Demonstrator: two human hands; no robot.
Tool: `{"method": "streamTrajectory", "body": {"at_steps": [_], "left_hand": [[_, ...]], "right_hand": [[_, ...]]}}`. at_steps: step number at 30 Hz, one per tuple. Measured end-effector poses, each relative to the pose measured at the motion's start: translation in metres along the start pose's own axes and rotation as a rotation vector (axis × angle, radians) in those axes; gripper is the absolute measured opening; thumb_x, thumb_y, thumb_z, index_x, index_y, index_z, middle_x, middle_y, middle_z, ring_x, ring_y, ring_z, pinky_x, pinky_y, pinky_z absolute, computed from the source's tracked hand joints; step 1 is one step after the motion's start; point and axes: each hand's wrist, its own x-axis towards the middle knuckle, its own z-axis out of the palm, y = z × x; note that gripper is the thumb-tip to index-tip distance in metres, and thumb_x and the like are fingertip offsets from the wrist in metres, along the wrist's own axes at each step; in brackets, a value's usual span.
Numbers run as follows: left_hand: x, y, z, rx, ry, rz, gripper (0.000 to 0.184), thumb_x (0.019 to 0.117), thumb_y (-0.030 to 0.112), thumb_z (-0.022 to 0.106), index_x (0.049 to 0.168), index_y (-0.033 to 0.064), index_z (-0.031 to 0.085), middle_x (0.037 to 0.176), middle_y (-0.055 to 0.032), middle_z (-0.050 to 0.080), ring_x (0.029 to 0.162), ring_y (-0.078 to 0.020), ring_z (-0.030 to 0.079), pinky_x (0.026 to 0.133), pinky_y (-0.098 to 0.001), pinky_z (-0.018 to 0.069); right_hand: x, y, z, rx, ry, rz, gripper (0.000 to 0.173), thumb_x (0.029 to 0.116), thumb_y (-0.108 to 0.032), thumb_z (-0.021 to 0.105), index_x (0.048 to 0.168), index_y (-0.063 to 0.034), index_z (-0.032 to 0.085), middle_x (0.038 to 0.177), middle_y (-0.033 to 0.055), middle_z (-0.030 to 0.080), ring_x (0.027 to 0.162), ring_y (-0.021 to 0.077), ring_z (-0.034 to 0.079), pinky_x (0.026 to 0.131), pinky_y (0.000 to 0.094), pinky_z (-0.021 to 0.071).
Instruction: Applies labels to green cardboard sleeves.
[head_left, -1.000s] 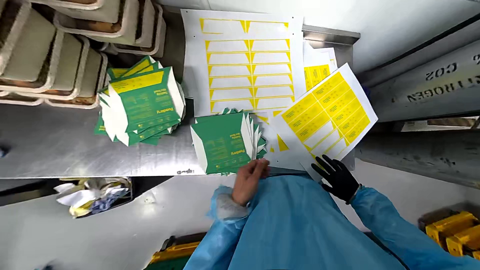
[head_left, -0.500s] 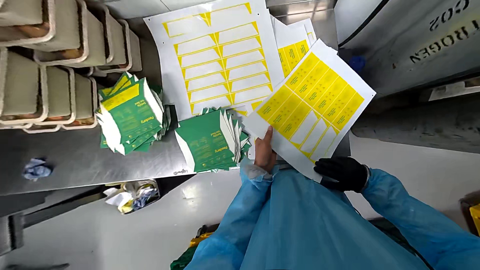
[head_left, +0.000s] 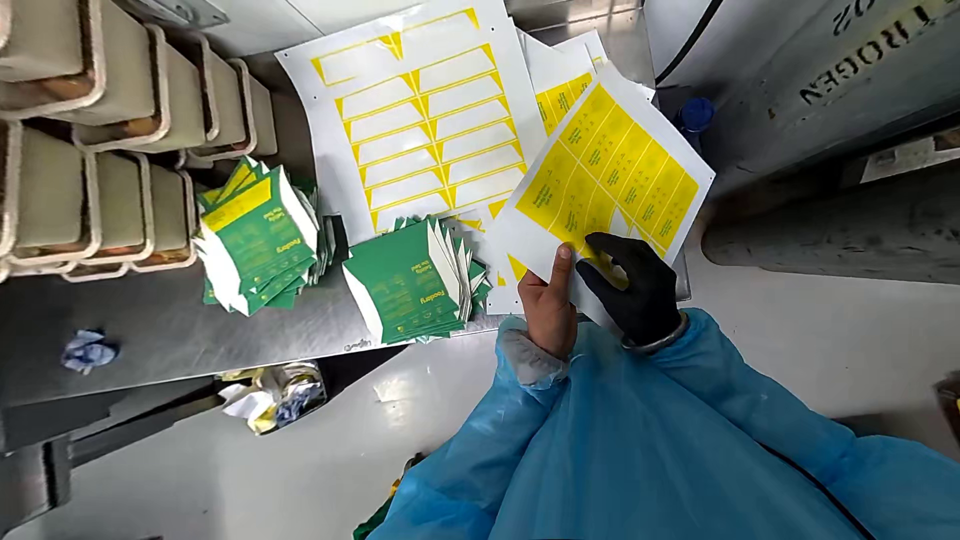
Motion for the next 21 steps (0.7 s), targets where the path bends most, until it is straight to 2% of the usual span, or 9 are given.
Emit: {"method": "streamTrajectory", "body": {"at_steps": [5,10,13,15,17,21], "left_hand": [[-0.003,0.001,0.008,0.102,0.003,0.088,0.017,0.0969,0.022,0.072,0.107,0.0079,0.072,0.092,-0.0070,0.074,0.080,-0.0150,0.073,0.074,-0.0343,0.0633],[-0.006,0.000,0.010,0.266,-0.011,0.236,0.014,0.0960,0.022,0.074,0.104,0.0100,0.073,0.086,-0.0039,0.074,0.071,-0.0119,0.071,0.066,-0.0297,0.0621],[-0.006,0.003,0.008,0.323,-0.039,0.296,0.014,0.0966,0.019,0.073,0.107,0.0095,0.071,0.087,-0.0036,0.073,0.073,-0.0124,0.071,0.067,-0.0298,0.0625],[-0.007,0.006,0.007,0.348,-0.040,0.286,0.014,0.0969,0.020,0.072,0.107,0.0100,0.071,0.087,-0.0031,0.073,0.073,-0.0120,0.071,0.067,-0.0292,0.0624],[-0.007,0.007,0.007,0.366,-0.035,0.295,0.013,0.0967,0.020,0.073,0.105,0.0095,0.071,0.085,-0.0037,0.074,0.071,-0.0128,0.072,0.065,-0.0298,0.0627],[-0.010,0.011,0.006,0.427,-0.022,0.335,0.014,0.0944,0.019,0.076,0.104,0.0096,0.071,0.083,-0.0029,0.073,0.068,-0.0121,0.071,0.062,-0.0287,0.0620]], "right_hand": [[-0.003,-0.008,-0.010,0.041,0.008,0.089,0.019,0.0912,-0.021,0.077,0.107,-0.0099,0.079,0.100,0.0014,0.076,0.088,0.0080,0.071,0.077,0.0249,0.0611],[-0.001,-0.012,-0.013,0.208,0.029,0.190,0.013,0.0915,-0.014,0.077,0.101,-0.0066,0.080,0.091,0.0010,0.078,0.081,0.0062,0.072,0.075,0.0242,0.0624],[0.004,-0.017,-0.019,0.341,-0.032,0.366,0.013,0.0926,-0.014,0.076,0.102,-0.0059,0.080,0.092,0.0018,0.079,0.082,0.0069,0.074,0.077,0.0242,0.0634],[0.007,-0.018,-0.022,0.357,-0.057,0.419,0.012,0.0930,-0.014,0.075,0.101,-0.0073,0.081,0.089,0.0009,0.079,0.079,0.0050,0.073,0.074,0.0226,0.0613],[0.007,-0.017,-0.023,0.313,-0.058,0.380,0.012,0.0939,-0.016,0.074,0.101,-0.0088,0.082,0.091,-0.0003,0.079,0.082,0.0048,0.073,0.076,0.0231,0.0622],[0.003,-0.015,-0.019,0.209,-0.017,0.188,0.012,0.0946,-0.015,0.072,0.100,-0.0076,0.080,0.090,-0.0002,0.077,0.080,0.0051,0.072,0.075,0.0239,0.0617]]}}
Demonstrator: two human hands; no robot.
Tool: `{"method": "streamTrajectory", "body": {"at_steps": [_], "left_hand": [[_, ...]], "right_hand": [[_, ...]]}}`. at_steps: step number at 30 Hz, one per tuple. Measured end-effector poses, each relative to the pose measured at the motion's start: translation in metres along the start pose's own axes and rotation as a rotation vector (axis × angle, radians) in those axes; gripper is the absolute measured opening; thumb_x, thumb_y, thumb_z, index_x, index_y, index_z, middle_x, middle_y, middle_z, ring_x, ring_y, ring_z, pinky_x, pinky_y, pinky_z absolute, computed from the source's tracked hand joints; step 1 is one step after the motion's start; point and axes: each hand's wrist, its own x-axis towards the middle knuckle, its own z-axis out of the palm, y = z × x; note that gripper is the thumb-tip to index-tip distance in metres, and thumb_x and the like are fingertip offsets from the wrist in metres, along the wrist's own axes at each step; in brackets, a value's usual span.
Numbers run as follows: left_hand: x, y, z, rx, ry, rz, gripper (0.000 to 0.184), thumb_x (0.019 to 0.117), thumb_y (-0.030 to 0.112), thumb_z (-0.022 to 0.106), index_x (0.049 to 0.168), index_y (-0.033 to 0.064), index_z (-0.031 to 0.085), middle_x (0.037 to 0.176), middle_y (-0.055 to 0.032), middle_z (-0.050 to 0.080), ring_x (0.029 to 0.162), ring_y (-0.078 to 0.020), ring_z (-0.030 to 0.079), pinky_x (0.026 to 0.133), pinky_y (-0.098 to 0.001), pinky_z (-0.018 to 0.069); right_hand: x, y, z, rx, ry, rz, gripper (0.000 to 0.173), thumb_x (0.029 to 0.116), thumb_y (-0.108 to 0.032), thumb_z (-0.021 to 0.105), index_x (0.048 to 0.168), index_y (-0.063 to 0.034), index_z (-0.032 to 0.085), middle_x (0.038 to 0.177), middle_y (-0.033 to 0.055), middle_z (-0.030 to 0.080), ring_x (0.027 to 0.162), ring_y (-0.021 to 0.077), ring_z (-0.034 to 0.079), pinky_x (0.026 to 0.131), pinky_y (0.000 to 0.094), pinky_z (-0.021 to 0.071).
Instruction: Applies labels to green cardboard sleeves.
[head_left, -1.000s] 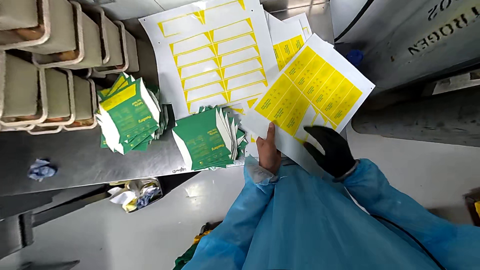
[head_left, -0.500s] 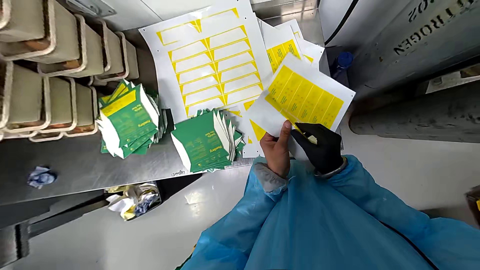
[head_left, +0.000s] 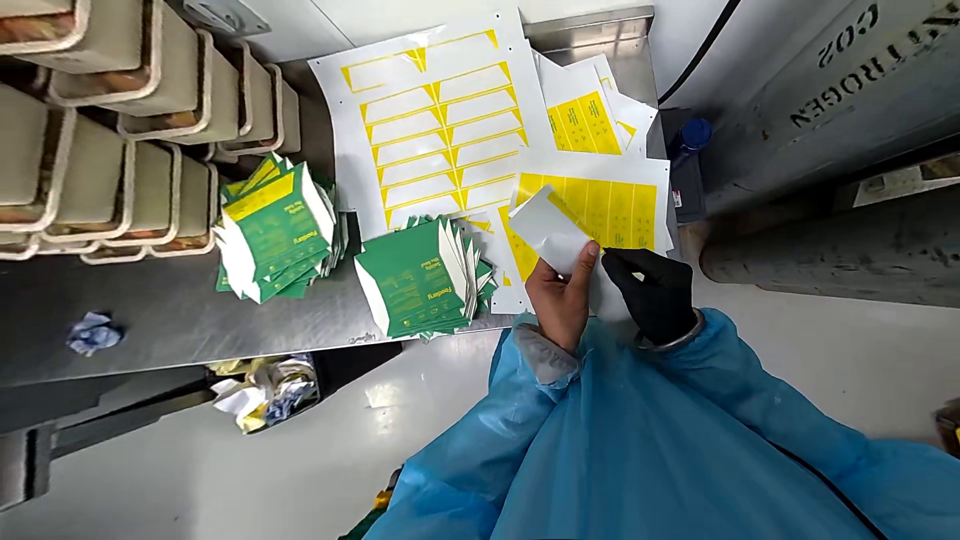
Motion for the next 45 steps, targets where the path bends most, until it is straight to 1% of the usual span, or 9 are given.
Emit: {"method": "streamTrajectory", "body": {"at_steps": [5,8,17,22,26,30,34,40,45], "left_hand": [[0.007,-0.001,-0.004,-0.086,-0.005,-0.020,0.014,0.0908,0.012,0.079,0.099,0.0026,0.073,0.085,-0.0086,0.075,0.073,-0.0167,0.073,0.069,-0.0328,0.0639],[0.001,0.001,-0.005,-0.049,-0.010,-0.035,0.016,0.0905,0.014,0.079,0.103,0.0081,0.072,0.085,-0.0044,0.075,0.071,-0.0131,0.072,0.065,-0.0289,0.0626],[-0.001,0.003,-0.013,-0.057,-0.070,-0.068,0.013,0.0963,0.019,0.073,0.105,0.0088,0.072,0.086,-0.0040,0.074,0.073,-0.0140,0.072,0.068,-0.0316,0.0633],[0.005,-0.011,-0.012,-0.141,-0.040,-0.040,0.014,0.0947,0.010,0.074,0.105,0.0007,0.070,0.091,-0.0098,0.075,0.081,-0.0188,0.074,0.078,-0.0364,0.0641],[0.002,-0.015,-0.015,-0.227,-0.056,-0.139,0.015,0.0976,0.012,0.070,0.111,0.0058,0.068,0.097,-0.0073,0.073,0.086,-0.0165,0.072,0.080,-0.0360,0.0626],[0.006,-0.026,-0.026,-0.370,-0.030,-0.293,0.019,0.1003,0.016,0.067,0.117,0.0089,0.066,0.102,-0.0066,0.074,0.088,-0.0163,0.073,0.081,-0.0374,0.0632],[0.021,-0.054,-0.036,-0.278,0.065,-0.385,0.024,0.0971,0.021,0.072,0.117,0.0078,0.067,0.101,-0.0074,0.075,0.087,-0.0170,0.074,0.079,-0.0380,0.0633],[0.056,-0.107,-0.033,0.245,0.120,-0.416,0.041,0.0845,0.036,0.085,0.103,0.0029,0.071,0.087,-0.0104,0.075,0.078,-0.0216,0.073,0.076,-0.0464,0.0624],[0.075,-0.108,-0.031,0.484,0.131,-0.438,0.043,0.0819,0.039,0.087,0.097,0.0032,0.068,0.079,-0.0099,0.069,0.073,-0.0243,0.067,0.071,-0.0489,0.0556]], "right_hand": [[-0.001,0.002,-0.002,-0.035,-0.083,-0.107,0.015,0.0902,-0.015,0.077,0.103,-0.0076,0.079,0.094,0.0009,0.076,0.086,0.0067,0.071,0.077,0.0246,0.0616],[-0.004,0.002,0.000,-0.014,-0.064,-0.109,0.011,0.0908,-0.013,0.077,0.098,-0.0060,0.080,0.090,0.0016,0.075,0.082,0.0064,0.071,0.075,0.0237,0.0614],[0.009,-0.009,-0.007,0.114,-0.114,0.245,0.014,0.0908,-0.016,0.078,0.103,-0.0098,0.081,0.094,0.0001,0.079,0.080,0.0077,0.074,0.073,0.0251,0.0628],[0.010,0.001,-0.002,-0.211,-0.052,-0.056,0.009,0.0890,-0.022,0.079,0.095,-0.0173,0.081,0.100,-0.0048,0.078,0.095,0.0068,0.071,0.082,0.0273,0.0602],[0.009,0.006,0.007,-0.411,-0.082,-0.268,0.010,0.0930,-0.020,0.071,0.095,-0.0123,0.076,0.100,0.0047,0.074,0.097,0.0185,0.069,0.082,0.0322,0.0580],[0.031,0.014,0.000,-0.178,-0.209,0.075,0.012,0.0954,-0.019,0.068,0.099,-0.0083,0.074,0.092,0.0024,0.073,0.084,0.0095,0.069,0.076,0.0301,0.0594],[0.098,0.059,-0.033,0.001,-0.245,0.530,0.027,0.1014,-0.023,0.062,0.115,-0.0018,0.071,0.096,0.0082,0.072,0.081,0.0138,0.067,0.076,0.0351,0.0577],[0.192,0.080,-0.111,-0.296,-0.069,0.497,0.037,0.0979,-0.034,0.066,0.116,-0.0024,0.069,0.105,0.0133,0.070,0.088,0.0191,0.065,0.084,0.0450,0.0556],[0.180,0.037,-0.098,-0.231,0.075,0.454,0.024,0.0923,-0.030,0.072,0.106,-0.0110,0.068,0.093,-0.0016,0.066,0.076,0.0044,0.062,0.073,0.0289,0.0563]]}}
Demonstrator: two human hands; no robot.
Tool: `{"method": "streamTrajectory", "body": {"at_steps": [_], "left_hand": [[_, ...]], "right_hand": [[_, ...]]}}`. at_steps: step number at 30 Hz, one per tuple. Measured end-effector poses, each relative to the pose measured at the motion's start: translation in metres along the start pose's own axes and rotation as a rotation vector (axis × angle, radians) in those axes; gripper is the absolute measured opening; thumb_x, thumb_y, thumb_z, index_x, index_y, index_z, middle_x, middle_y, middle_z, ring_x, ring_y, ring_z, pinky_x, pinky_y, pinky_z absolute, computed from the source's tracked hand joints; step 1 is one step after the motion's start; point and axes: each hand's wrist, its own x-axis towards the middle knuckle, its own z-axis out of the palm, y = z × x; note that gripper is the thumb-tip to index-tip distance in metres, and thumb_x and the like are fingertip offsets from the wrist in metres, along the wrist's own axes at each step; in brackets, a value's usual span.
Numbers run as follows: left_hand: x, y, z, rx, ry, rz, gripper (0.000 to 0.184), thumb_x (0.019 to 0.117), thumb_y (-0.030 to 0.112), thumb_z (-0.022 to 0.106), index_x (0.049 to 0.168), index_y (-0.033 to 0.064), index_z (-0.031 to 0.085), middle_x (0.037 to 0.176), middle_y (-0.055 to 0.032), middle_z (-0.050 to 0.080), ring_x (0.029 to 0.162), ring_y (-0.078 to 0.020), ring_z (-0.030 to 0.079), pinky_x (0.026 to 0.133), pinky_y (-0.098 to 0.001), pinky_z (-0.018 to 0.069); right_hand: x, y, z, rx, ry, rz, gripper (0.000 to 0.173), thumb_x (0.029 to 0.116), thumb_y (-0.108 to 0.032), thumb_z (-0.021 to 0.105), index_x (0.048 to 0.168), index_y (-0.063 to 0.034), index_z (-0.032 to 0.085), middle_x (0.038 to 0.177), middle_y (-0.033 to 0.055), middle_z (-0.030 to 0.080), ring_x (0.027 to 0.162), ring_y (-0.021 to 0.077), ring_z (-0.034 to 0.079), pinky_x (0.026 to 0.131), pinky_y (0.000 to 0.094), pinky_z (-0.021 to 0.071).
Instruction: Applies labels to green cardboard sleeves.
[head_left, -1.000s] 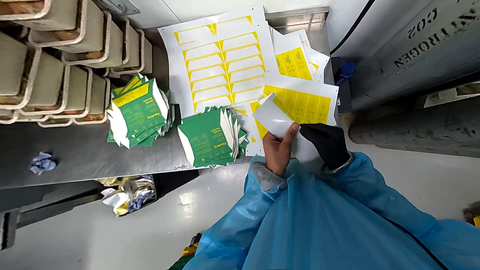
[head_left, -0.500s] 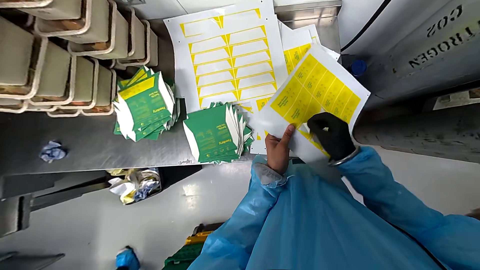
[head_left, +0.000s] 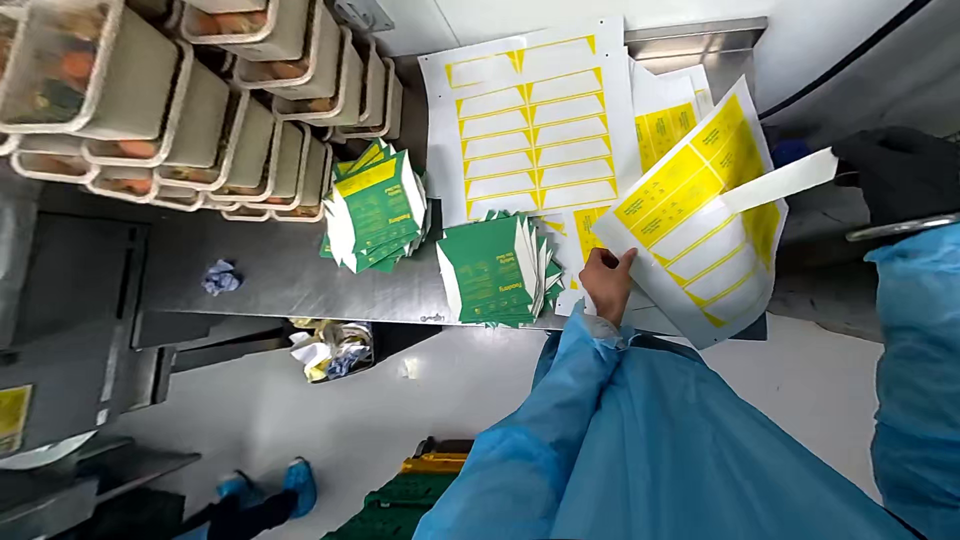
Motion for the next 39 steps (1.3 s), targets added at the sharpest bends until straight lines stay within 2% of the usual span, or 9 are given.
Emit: {"method": "streamTrajectory", "body": {"at_steps": [4,6,11,16,20,23,28,33,39], "left_hand": [[0.013,0.001,-0.015,0.117,-0.008,-0.006,0.039,0.0850,0.038,0.084,0.098,0.0049,0.070,0.081,-0.0101,0.071,0.077,-0.0268,0.069,0.073,-0.0519,0.0564],[0.012,-0.002,-0.027,0.161,-0.028,0.034,0.045,0.0869,0.037,0.081,0.113,0.0031,0.066,0.090,-0.0163,0.072,0.084,-0.0347,0.070,0.077,-0.0585,0.0570],[0.003,0.003,-0.056,0.038,0.143,0.390,0.075,0.0923,0.033,0.076,0.148,-0.0006,0.039,0.140,-0.0269,0.049,0.105,-0.0322,0.064,0.081,-0.0453,0.0587],[-0.041,0.040,-0.113,-0.390,-0.461,0.418,0.048,0.1128,0.034,0.034,0.153,0.0104,0.046,0.151,-0.0062,0.054,0.134,-0.0210,0.057,0.112,-0.0466,0.0491],[-0.036,0.020,-0.150,-0.492,-0.365,0.297,0.040,0.1090,0.027,0.051,0.146,0.0126,0.057,0.138,-0.0041,0.065,0.121,-0.0197,0.066,0.105,-0.0429,0.0554],[-0.022,-0.003,-0.183,-0.563,-0.175,0.191,0.031,0.1012,0.015,0.066,0.132,0.0098,0.066,0.115,-0.0072,0.073,0.099,-0.0215,0.072,0.090,-0.0426,0.0619],[-0.004,-0.023,-0.228,-0.721,-0.067,0.126,0.023,0.0995,0.007,0.066,0.122,0.0039,0.069,0.107,-0.0111,0.073,0.093,-0.0239,0.074,0.086,-0.0442,0.0636],[0.014,-0.031,-0.254,-0.736,-0.058,0.129,0.021,0.0996,0.007,0.066,0.119,0.0036,0.072,0.105,-0.0117,0.074,0.092,-0.0245,0.074,0.084,-0.0442,0.0644],[0.049,-0.052,-0.273,-0.585,0.148,0.156,0.019,0.0991,0.013,0.068,0.116,0.0071,0.075,0.132,-0.0084,0.067,0.117,-0.0250,0.068,0.092,-0.0466,0.0627]], "right_hand": [[-0.005,0.000,0.001,0.118,0.117,0.014,0.020,0.0947,-0.030,0.067,0.107,-0.0137,0.068,0.091,-0.0064,0.066,0.076,0.0031,0.065,0.072,0.0272,0.0585],[-0.004,-0.012,-0.005,0.166,0.183,0.026,0.016,0.0968,-0.028,0.064,0.106,-0.0148,0.065,0.087,-0.0084,0.066,0.074,0.0024,0.065,0.069,0.0250,0.0579],[-0.041,-0.047,0.003,0.022,0.170,-0.125,0.026,0.0998,-0.023,0.062,0.114,-0.0020,0.069,0.099,0.0073,0.071,0.081,0.0127,0.068,0.075,0.0354,0.0609],[-0.149,-0.049,0.130,0.021,0.001,-0.356,0.014,0.0957,-0.014,0.068,0.103,-0.0038,0.073,0.092,0.0041,0.074,0.080,0.0102,0.070,0.072,0.0312,0.0623],[-0.214,-0.057,0.211,-0.038,-0.314,-0.484,0.023,0.1015,-0.016,0.062,0.120,-0.0084,0.073,0.108,0.0032,0.075,0.094,0.0101,0.072,0.083,0.0315,0.0631],[-0.228,-0.065,0.234,-0.011,-0.314,-0.509,0.023,0.1013,-0.016,0.062,0.120,-0.0112,0.075,0.110,0.0009,0.077,0.093,0.0073,0.073,0.083,0.0283,0.0634],[-0.212,-0.071,0.256,-0.286,-0.217,-0.256,0.071,0.0847,-0.055,0.077,0.141,-0.0151,0.059,0.130,0.0089,0.066,0.108,0.0230,0.067,0.080,0.0441,0.0587],[-0.204,-0.078,0.285,-0.076,-0.191,-0.222,0.019,0.0950,-0.031,0.071,0.099,-0.0119,0.073,0.085,-0.0008,0.072,0.068,0.0087,0.066,0.059,0.0292,0.0561],[-0.212,-0.089,0.325,-0.101,-0.268,-0.239,0.018,0.0919,-0.033,0.074,0.093,-0.0150,0.075,0.080,-0.0035,0.071,0.067,0.0077,0.064,0.059,0.0282,0.0548]]}}
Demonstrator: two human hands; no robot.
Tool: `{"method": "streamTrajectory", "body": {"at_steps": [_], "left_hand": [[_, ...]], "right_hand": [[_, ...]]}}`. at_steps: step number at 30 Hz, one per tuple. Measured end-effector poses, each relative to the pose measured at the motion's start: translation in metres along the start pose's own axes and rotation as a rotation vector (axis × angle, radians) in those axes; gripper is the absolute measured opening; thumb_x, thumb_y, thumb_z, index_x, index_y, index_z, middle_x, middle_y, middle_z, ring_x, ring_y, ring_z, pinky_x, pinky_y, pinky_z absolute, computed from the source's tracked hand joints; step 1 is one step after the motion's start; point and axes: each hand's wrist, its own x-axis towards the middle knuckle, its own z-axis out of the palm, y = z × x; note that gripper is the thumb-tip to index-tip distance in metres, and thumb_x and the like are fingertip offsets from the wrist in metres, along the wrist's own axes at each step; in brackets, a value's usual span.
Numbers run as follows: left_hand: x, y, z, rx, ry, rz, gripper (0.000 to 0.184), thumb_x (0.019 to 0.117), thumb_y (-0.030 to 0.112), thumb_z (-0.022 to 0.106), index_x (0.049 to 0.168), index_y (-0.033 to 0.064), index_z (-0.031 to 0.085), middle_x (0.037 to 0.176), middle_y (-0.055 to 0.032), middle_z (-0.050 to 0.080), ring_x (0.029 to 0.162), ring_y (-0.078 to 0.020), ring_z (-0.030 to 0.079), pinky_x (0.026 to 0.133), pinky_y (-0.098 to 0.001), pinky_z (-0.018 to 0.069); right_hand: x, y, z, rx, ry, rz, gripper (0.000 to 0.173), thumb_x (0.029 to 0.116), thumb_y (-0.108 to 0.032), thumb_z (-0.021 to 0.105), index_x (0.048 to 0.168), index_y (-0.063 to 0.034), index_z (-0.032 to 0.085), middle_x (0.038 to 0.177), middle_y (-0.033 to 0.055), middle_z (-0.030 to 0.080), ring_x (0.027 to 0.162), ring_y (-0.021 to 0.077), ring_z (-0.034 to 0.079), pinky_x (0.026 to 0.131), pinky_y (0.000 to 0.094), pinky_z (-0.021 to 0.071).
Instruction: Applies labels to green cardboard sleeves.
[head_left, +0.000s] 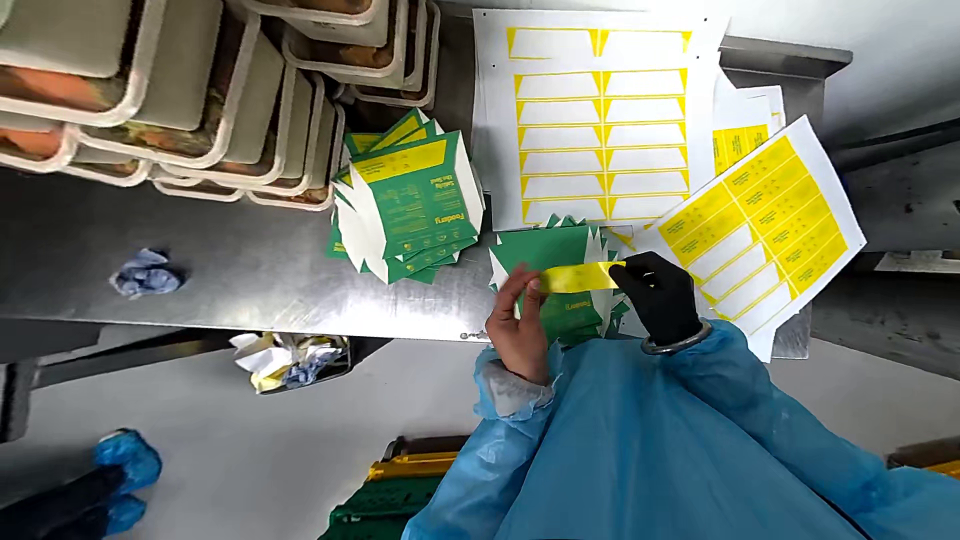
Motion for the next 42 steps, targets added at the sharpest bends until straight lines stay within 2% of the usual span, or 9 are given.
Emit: {"method": "streamTrajectory", "body": {"at_steps": [2,6,10,18,24,32,37,39,42], "left_hand": [[0.017,-0.010,-0.011,0.151,0.050,0.070,0.017,0.0974,0.018,0.071,0.112,0.0118,0.077,0.131,-0.0069,0.064,0.119,-0.0216,0.063,0.094,-0.0412,0.0602],[0.042,-0.032,-0.015,0.308,0.089,0.121,0.025,0.0971,0.016,0.072,0.121,0.0081,0.073,0.101,-0.0047,0.074,0.085,-0.0116,0.070,0.079,-0.0308,0.0608],[0.056,-0.042,-0.011,0.380,0.174,0.042,0.073,0.0912,0.024,0.080,0.148,0.0140,0.037,0.092,-0.0039,0.073,0.074,-0.0137,0.070,0.067,-0.0340,0.0598],[0.074,-0.049,0.010,0.443,0.343,0.090,0.048,0.0863,0.020,0.085,0.115,0.0062,0.048,0.085,-0.0018,0.072,0.066,-0.0077,0.063,0.063,-0.0280,0.0519],[0.081,-0.059,0.019,0.384,0.409,0.114,0.044,0.0852,0.018,0.085,0.107,0.0069,0.048,0.087,-0.0024,0.071,0.077,-0.0082,0.069,0.072,-0.0281,0.0573],[0.082,-0.066,0.028,0.532,0.502,0.144,0.044,0.0889,0.022,0.082,0.110,0.0061,0.047,0.092,-0.0037,0.071,0.077,-0.0096,0.068,0.070,-0.0274,0.0562],[0.081,-0.063,0.033,0.643,0.546,0.132,0.048,0.0875,0.026,0.084,0.112,0.0069,0.048,0.095,-0.0061,0.070,0.097,-0.0237,0.065,0.086,-0.0386,0.0524],[0.079,-0.060,0.034,0.645,0.550,0.124,0.051,0.0862,0.026,0.085,0.116,0.0056,0.048,0.099,-0.0080,0.071,0.100,-0.0259,0.065,0.086,-0.0402,0.0525],[0.072,-0.058,0.030,0.683,0.540,0.166,0.055,0.0876,0.029,0.083,0.121,0.0010,0.051,0.109,-0.0159,0.066,0.102,-0.0310,0.062,0.088,-0.0429,0.0519]], "right_hand": [[0.008,0.000,0.012,-0.022,-0.034,0.031,0.019,0.0911,-0.034,0.075,0.091,-0.0155,0.075,0.080,-0.0036,0.072,0.069,0.0081,0.066,0.061,0.0304,0.0563],[0.033,0.000,0.032,-0.143,-0.124,0.130,0.023,0.0917,-0.036,0.075,0.093,-0.0130,0.078,0.082,0.0012,0.074,0.073,0.0151,0.068,0.069,0.0428,0.0562],[0.060,0.015,0.051,-0.169,-0.162,0.181,0.025,0.0905,-0.038,0.076,0.093,-0.0137,0.079,0.084,0.0027,0.075,0.077,0.0178,0.070,0.074,0.0482,0.0562],[0.076,0.024,0.065,-0.175,-0.186,0.262,0.029,0.0911,-0.042,0.074,0.094,-0.0141,0.079,0.086,0.0044,0.075,0.082,0.0215,0.070,0.077,0.0530,0.0544],[0.085,0.022,0.070,-0.169,-0.178,0.344,0.029,0.0903,-0.045,0.075,0.095,-0.0166,0.080,0.087,0.0033,0.076,0.083,0.0213,0.071,0.077,0.0531,0.0541],[0.080,0.023,0.082,-0.250,-0.129,0.268,0.029,0.0935,-0.047,0.069,0.096,-0.0197,0.077,0.086,-0.0011,0.076,0.081,0.0183,0.071,0.073,0.0500,0.0549],[0.077,0.028,0.087,-0.289,-0.068,0.220,0.032,0.0908,-0.050,0.071,0.096,-0.0183,0.076,0.082,0.0009,0.073,0.075,0.0209,0.070,0.067,0.0511,0.0544],[0.079,0.024,0.084,-0.271,-0.039,0.233,0.045,0.0845,-0.050,0.079,0.105,-0.0125,0.066,0.084,0.0066,0.066,0.073,0.0267,0.065,0.063,0.0526,0.0523],[0.076,0.024,0.081,-0.372,0.022,-0.086,0.044,0.0878,-0.042,0.078,0.109,-0.0050,0.065,0.102,0.0127,0.067,0.088,0.0289,0.068,0.071,0.0475,0.0585]]}}
